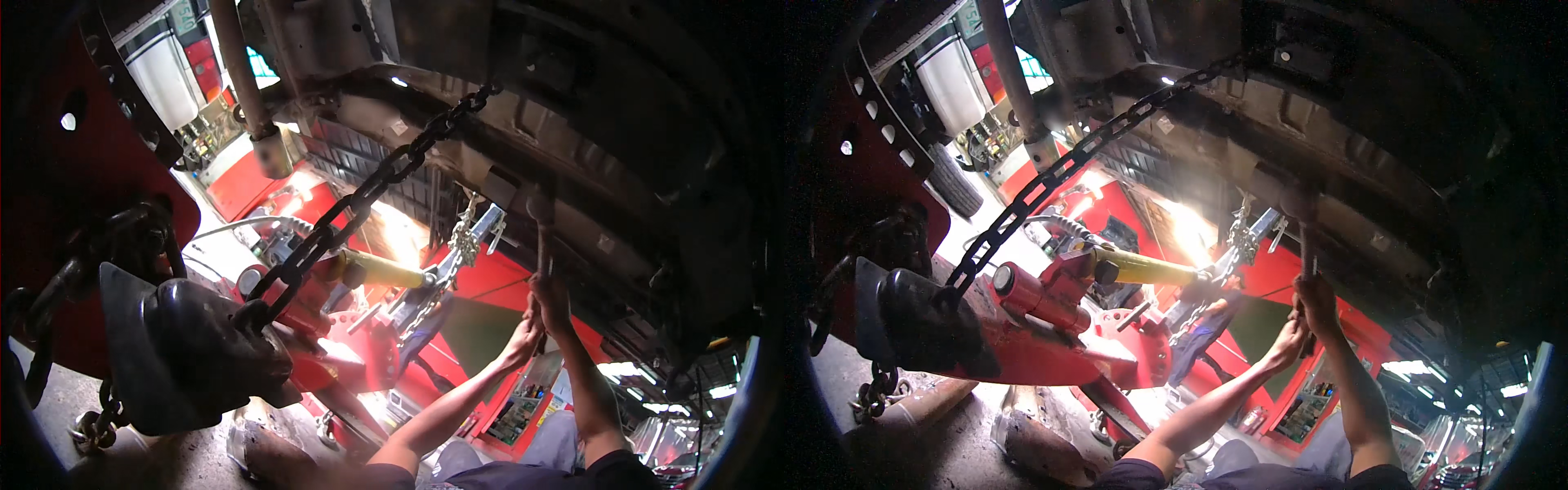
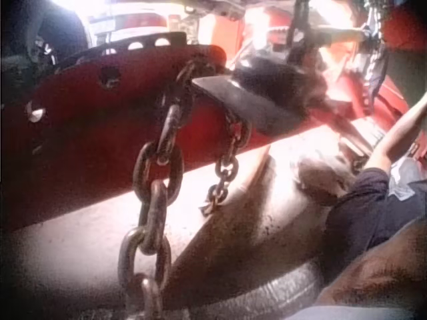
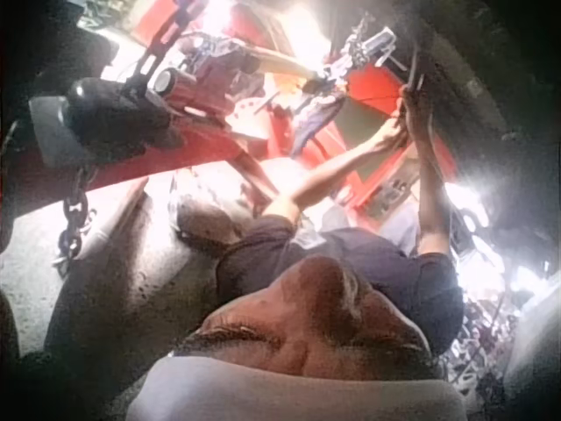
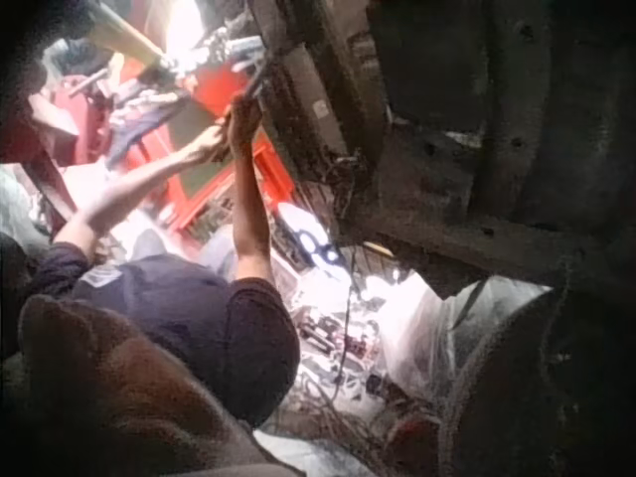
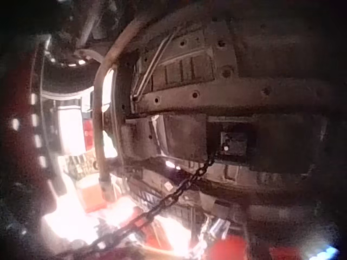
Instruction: The person uses a hammer to strike a metal shield on the floor and then works underneath a vehicle using a large metal lever to straighten parts of the frame.
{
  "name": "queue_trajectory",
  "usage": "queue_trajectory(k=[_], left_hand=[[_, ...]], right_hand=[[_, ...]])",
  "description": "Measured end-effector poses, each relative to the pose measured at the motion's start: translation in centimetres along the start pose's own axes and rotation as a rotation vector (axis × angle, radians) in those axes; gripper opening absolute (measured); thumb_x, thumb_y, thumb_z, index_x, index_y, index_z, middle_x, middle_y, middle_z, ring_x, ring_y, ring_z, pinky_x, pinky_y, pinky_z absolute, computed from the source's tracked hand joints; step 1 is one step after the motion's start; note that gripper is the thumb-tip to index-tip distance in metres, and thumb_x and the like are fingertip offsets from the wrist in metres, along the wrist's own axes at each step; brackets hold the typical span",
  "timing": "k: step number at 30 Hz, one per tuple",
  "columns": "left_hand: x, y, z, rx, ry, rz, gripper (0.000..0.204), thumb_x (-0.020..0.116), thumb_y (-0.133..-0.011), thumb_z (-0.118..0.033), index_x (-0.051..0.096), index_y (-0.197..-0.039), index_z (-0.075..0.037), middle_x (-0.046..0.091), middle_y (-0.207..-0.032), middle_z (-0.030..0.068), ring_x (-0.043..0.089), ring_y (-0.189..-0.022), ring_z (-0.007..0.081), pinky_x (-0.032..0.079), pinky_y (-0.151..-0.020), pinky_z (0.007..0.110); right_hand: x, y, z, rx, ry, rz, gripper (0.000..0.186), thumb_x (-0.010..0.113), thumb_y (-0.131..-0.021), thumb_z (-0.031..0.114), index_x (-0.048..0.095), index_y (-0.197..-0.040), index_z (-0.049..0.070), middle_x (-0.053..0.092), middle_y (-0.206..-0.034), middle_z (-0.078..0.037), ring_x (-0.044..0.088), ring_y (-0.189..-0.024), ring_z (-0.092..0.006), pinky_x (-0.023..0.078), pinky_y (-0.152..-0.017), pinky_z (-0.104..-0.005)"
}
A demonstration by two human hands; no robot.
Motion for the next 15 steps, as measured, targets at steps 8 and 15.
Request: queue_trajectory(k=[8, 15], left_hand=[[-2.3, -1.9, -6.0, 0.100, -0.128, -0.095, 0.043, 0.061, -0.092, -0.024, 0.046, -0.125, -0.001, 0.061, -0.106, 0.0133, 0.060, -0.087, 0.0162, 0.049, -0.075, 0.031], [-2.9, -3.5, -7.5, 0.211, -0.090, -0.673, 0.030, 0.055, -0.096, -0.024, 0.042, -0.109, 0.000, 0.054, -0.090, 0.0116, 0.057, -0.083, 0.0193, 0.047, -0.069, 0.033]], right_hand=[[-6.5, 2.1, -1.2, -0.432, 0.578, -0.274, 0.019, 0.061, -0.092, 0.024, 0.059, -0.093, 0.005, 0.053, -0.066, -0.003, 0.054, -0.061, -0.0169, 0.043, -0.056, -0.0347], [1.0, 2.9, 0.3, -0.495, 1.029, -0.038, 0.027, 0.054, -0.092, 0.025, 0.056, -0.105, 0.002, 0.063, -0.083, -0.024, 0.063, -0.076, -0.0415, 0.049, -0.062, -0.0473]])
Point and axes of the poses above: each hand's wrist, its own y-axis away from the middle knuckle, its own x-axis out of the palm, z = x × y, the point moved 4 cm from there along -y, towards the middle knuckle
